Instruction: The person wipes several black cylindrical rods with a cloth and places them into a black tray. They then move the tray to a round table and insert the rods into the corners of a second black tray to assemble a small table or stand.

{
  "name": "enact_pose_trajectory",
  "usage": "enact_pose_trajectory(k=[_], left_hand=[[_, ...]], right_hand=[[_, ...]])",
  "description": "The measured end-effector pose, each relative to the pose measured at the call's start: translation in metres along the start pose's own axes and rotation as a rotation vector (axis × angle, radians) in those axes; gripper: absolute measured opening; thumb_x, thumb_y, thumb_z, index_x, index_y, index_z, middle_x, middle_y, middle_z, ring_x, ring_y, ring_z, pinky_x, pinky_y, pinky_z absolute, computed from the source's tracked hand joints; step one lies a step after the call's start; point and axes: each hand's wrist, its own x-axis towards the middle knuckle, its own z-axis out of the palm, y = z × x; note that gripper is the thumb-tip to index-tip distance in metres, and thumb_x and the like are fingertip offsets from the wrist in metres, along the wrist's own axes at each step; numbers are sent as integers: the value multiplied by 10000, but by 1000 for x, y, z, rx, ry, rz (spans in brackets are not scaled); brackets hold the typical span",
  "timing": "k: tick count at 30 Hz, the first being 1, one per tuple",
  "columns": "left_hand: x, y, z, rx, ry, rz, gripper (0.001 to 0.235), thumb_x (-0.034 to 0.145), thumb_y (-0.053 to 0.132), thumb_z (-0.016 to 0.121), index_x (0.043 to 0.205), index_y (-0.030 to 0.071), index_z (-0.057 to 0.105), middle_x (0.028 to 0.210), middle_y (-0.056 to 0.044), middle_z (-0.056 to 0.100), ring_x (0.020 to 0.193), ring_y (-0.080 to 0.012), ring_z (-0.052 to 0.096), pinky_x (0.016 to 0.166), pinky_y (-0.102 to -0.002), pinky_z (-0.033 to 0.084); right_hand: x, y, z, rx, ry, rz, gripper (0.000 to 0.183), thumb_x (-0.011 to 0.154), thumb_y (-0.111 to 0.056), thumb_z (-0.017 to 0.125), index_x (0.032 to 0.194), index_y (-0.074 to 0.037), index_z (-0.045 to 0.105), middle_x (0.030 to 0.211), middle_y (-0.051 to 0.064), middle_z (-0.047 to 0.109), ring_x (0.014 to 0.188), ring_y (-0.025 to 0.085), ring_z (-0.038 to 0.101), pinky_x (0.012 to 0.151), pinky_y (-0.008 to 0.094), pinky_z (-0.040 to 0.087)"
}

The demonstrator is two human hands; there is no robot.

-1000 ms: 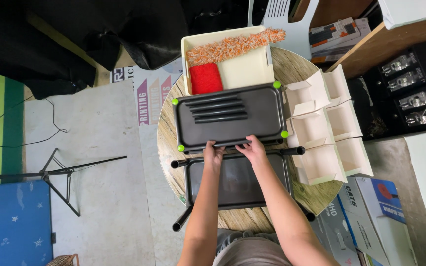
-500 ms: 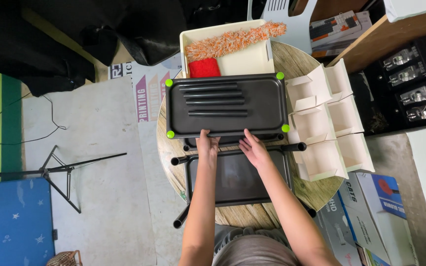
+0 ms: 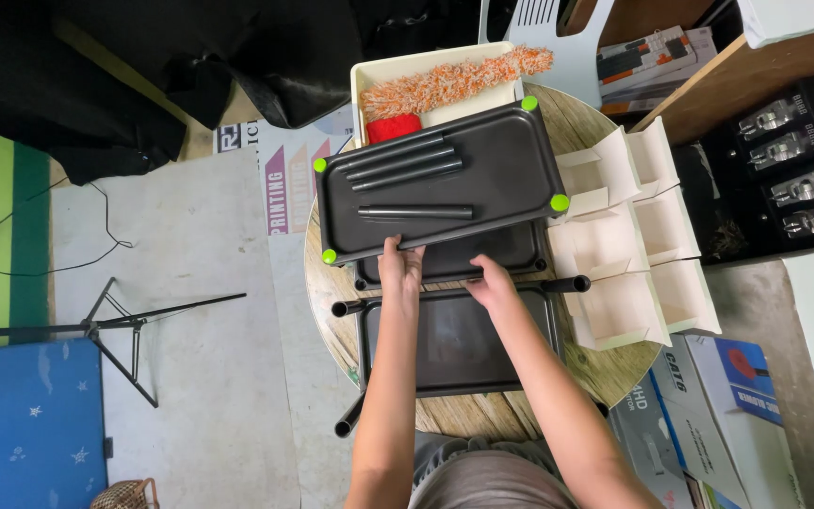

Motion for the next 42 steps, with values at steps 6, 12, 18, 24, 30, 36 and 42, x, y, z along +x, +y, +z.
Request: enact_pose_trajectory(k=[6, 12, 18, 24, 30, 36, 42], left_hand=[[-20, 9, 22, 61, -45, 60, 258, 956, -9, 493, 1205, -4, 427, 1255, -235, 533, 1112, -388, 646, 965, -604, 523], [-30, 18, 32, 115, -99, 107, 226, 966, -15, 501, 1186, -36, 450, 1223, -238, 558, 1105, -385, 645, 950, -592, 537], [-21, 20, 28, 79, -109, 90, 225, 960, -11, 500, 1175, -29, 435, 1218, -237, 544, 1108, -388, 637, 967, -617, 575], [-26, 21, 33, 48, -93, 89, 224, 974, -1, 504, 1171, -72, 424, 1245, -284, 534, 1142, -429, 629, 977, -613, 512], [-51, 30, 59, 36, -103, 109, 228, 967, 0, 496, 1165, -84, 421, 1245, -300, 528, 1117, -438, 638, 966, -625, 509], [-51, 38, 71, 36, -101, 146, 235, 984, 15, 515, 1193, -69, 447, 1221, -260, 552, 1069, -376, 650, 967, -601, 526], [-28, 43, 59, 8, -134, 175, 219, 1020, 37, 524, 1187, -97, 479, 1196, -269, 574, 1022, -366, 655, 958, -586, 541]], right_hand=[[131, 23, -55, 102, 114, 72, 388, 868, -40, 701, 1202, -16, 506, 1128, 185, 530, 974, 307, 554, 891, 485, 548], [128, 21, -41, 69, 100, 106, 447, 922, -190, 672, 1295, -29, 484, 1187, 245, 546, 1077, 430, 544, 942, 603, 483], [104, 32, -25, 109, 43, 91, 357, 974, -205, 652, 1256, -14, 545, 1223, 172, 569, 1192, 372, 579, 1042, 600, 517], [-20, 17, 30, 54, -141, -149, 273, 995, -144, 653, 1151, 54, 549, 1110, 227, 629, 1020, 374, 679, 930, 501, 606], [-101, -14, 61, -100, -179, -381, 241, 998, -165, 651, 1103, 36, 569, 1041, 173, 671, 924, 279, 715, 870, 445, 631], [-166, -35, 87, -288, -185, -699, 174, 1005, -140, 642, 1043, -15, 528, 927, 55, 599, 740, 196, 678, 728, 418, 674], [-200, -71, 93, -298, -182, -912, 178, 1045, -128, 622, 1053, 0, 498, 863, 36, 524, 716, 166, 659, 732, 393, 664]])
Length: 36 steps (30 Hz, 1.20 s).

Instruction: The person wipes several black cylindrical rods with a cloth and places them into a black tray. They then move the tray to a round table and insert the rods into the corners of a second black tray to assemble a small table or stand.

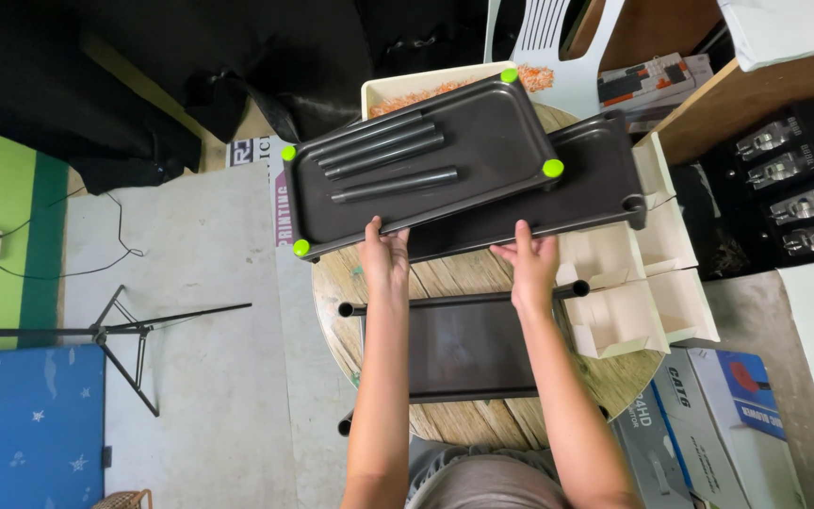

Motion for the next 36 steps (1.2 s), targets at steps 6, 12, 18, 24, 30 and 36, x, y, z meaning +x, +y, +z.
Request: enact_pose_trajectory(k=[6, 12, 18, 24, 30, 36], left_hand=[[-7, 7, 5, -33, -53, 30, 243, 996, 6, 518, 1229, -59, 494, 1252, -229, 579, 1108, -358, 646, 984, -563, 532], [-2, 2, -15, -28, -18, 2, 251, 980, -5, 512, 1216, -88, 487, 1286, -246, 574, 1174, -401, 627, 1005, -582, 508], [10, -17, -50, -8, 12, -50, 209, 987, 24, 533, 1154, -95, 491, 1267, -291, 570, 1148, -414, 630, 1029, -604, 485], [33, -49, -103, 17, 80, -123, 222, 1011, 107, 540, 1179, -36, 520, 1239, -251, 581, 1079, -351, 634, 1047, -607, 491], [46, -70, -129, -82, 98, -172, 221, 1022, 106, 537, 1180, -49, 516, 1259, -237, 614, 1132, -369, 646, 1045, -594, 525], [39, -67, -128, -98, 75, -149, 198, 1004, 82, 496, 1140, -60, 519, 1295, -238, 594, 1193, -406, 624, 1030, -603, 500]], right_hand=[[-1, -62, -12, -52, 87, -156, 199, 1055, -115, 598, 1138, 19, 479, 921, 47, 560, 722, 151, 661, 712, 370, 682], [0, -97, -36, -101, 186, -303, 254, 1076, -102, 589, 1232, 49, 457, 1033, 101, 604, 758, 161, 694, 705, 335, 676], [-7, -127, -58, -128, 241, -504, 355, 1110, -57, 576, 1387, 74, 396, 1220, 158, 617, 873, 146, 696, 733, 325, 677], [-9, -146, -84, -222, 295, -651, 429, 1122, -20, 574, 1458, 92, 332, 1229, 183, 636, 789, 162, 702, 694, 297, 638], [-18, -165, -96, -410, 337, -698, 388, 1130, 0, 591, 1439, 97, 378, 1174, 191, 684, 776, 174, 723, 675, 290, 614], [-18, -157, -102, -489, 379, -719, 391, 1125, 1, 597, 1435, 85, 374, 1153, 200, 702, 756, 185, 737, 639, 285, 596]])
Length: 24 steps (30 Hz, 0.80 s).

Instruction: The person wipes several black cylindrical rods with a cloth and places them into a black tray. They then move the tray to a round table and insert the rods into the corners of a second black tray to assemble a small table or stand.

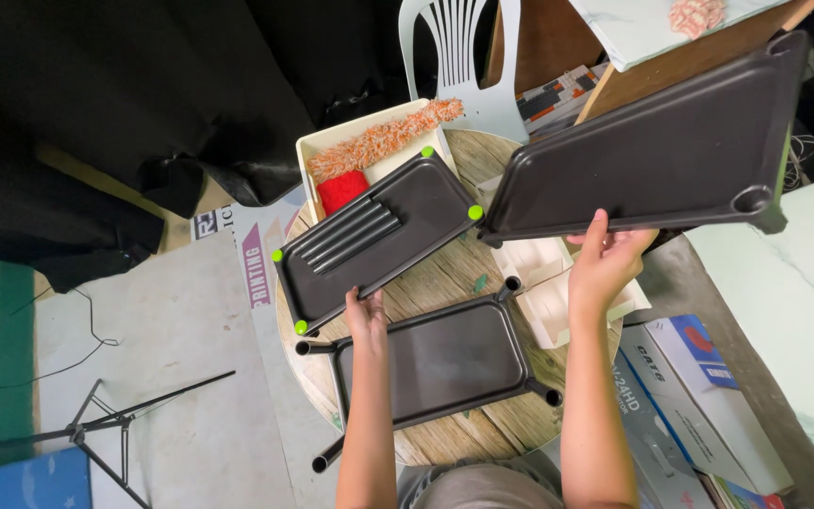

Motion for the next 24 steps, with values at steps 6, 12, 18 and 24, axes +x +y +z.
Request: enact_pose_trajectory(k=[6, 12, 18, 24], left_hand=[[-2, 3, -13, 70, 28, 51, 180, 1009, 73, 466, 1111, -69, 510, 1293, -251, 570, 1182, -412, 619, 998, -607, 499], [5, -7, -35, 123, -7, 36, 152, 999, 48, 485, 1108, -47, 531, 1232, -195, 588, 1102, -343, 640, 988, -572, 552], [16, -34, -49, 211, 22, 2, 157, 975, 73, 537, 1110, -6, 544, 1169, -173, 604, 1039, -336, 637, 939, -566, 579], [38, -46, -88, 369, 85, 45, 263, 995, 16, 591, 1252, 28, 535, 1150, -115, 538, 925, -304, 513, 816, -521, 407]], right_hand=[[-1, -3, 1, -24, 35, -15, 414, 1137, -12, 580, 1461, 85, 342, 1182, 206, 699, 778, 200, 745, 645, 286, 583], [-9, -2, 13, 273, 43, 59, 375, 1142, -53, 542, 1420, 69, 321, 1251, 176, 627, 863, 196, 740, 764, 331, 658], [-29, -9, 35, 507, 7, 308, 290, 1096, -104, 560, 1298, 29, 399, 1090, 113, 594, 785, 161, 669, 743, 359, 654], [-45, -4, 54, 568, -72, 430, 234, 1082, -150, 597, 1129, 10, 433, 928, 82, 559, 709, 187, 664, 723, 384, 648]])
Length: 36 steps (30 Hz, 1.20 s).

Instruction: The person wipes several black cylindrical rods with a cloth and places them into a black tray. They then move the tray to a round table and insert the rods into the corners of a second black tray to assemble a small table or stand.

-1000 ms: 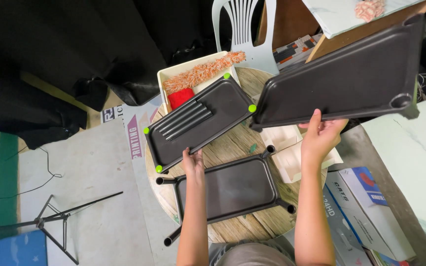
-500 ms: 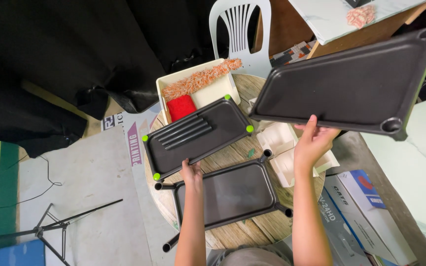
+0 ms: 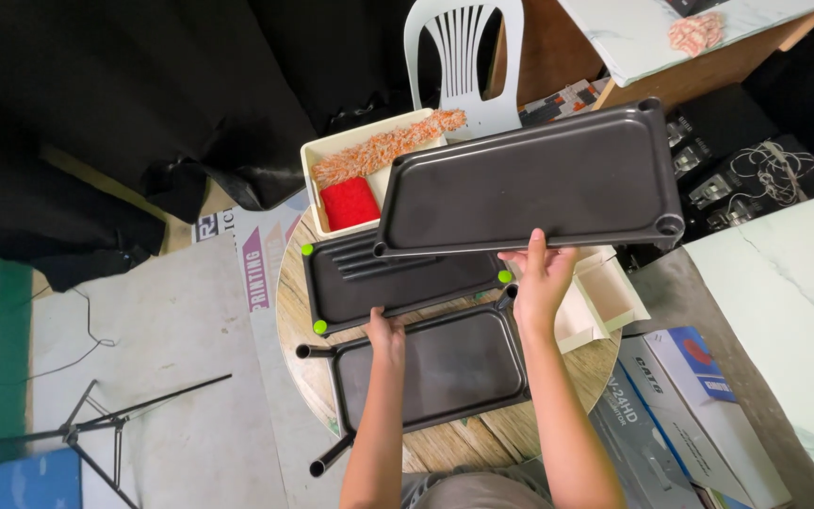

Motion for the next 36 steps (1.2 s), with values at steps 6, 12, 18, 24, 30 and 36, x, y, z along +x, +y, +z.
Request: enact_pose_trajectory(k=[6, 12, 18, 24, 30, 36], left_hand=[[-49, 27, 44, -60, 82, 1, 436, 875, -59, 479, 1276, 108, 515, 1251, -93, 590, 1083, -291, 630, 857, -507, 593], [-18, 4, 26, -104, 104, -131, 395, 941, -32, 467, 1335, -9, 489, 1363, -160, 547, 1218, -363, 576, 1008, -606, 502], [9, -16, 12, -227, 86, -248, 418, 965, 9, 407, 1375, -38, 477, 1451, -211, 513, 1310, -427, 529, 1072, -671, 427], [28, -17, 16, -119, 80, -255, 429, 1045, 133, 393, 1438, -13, 484, 1484, -176, 524, 1348, -378, 520, 1128, -609, 413], [35, -5, 20, -22, 74, -284, 423, 1038, 150, 442, 1430, 12, 523, 1477, -164, 567, 1341, -360, 558, 1148, -579, 438], [-40, 51, 28, -163, -70, -393, 468, 1075, 372, 423, 1345, -3, 500, 1388, -256, 563, 1316, -459, 520, 1084, -670, 405]], right_hand=[[-5, 10, 5, 11, -13, 27, 255, 1078, -173, 607, 1069, -6, 415, 871, 75, 543, 685, 193, 670, 726, 379, 640], [-6, 12, 4, 18, -13, 42, 253, 1076, -169, 608, 1061, -4, 416, 877, 64, 540, 699, 184, 657, 740, 389, 643], [-14, 8, 3, 18, -23, 104, 233, 1065, -167, 594, 1078, -18, 415, 862, 62, 535, 695, 171, 639, 714, 390, 633], [-22, 17, -1, 31, -31, 154, 221, 1060, -160, 593, 1065, -21, 422, 876, 68, 546, 708, 166, 634, 699, 398, 632], [-26, 12, -1, 35, -74, 160, 214, 1059, -160, 594, 1080, -24, 430, 879, 65, 545, 707, 154, 613, 699, 394, 629], [-29, 8, -3, 39, -114, 206, 211, 1056, -156, 598, 1089, -20, 440, 846, 49, 523, 688, 160, 618, 699, 399, 632]])
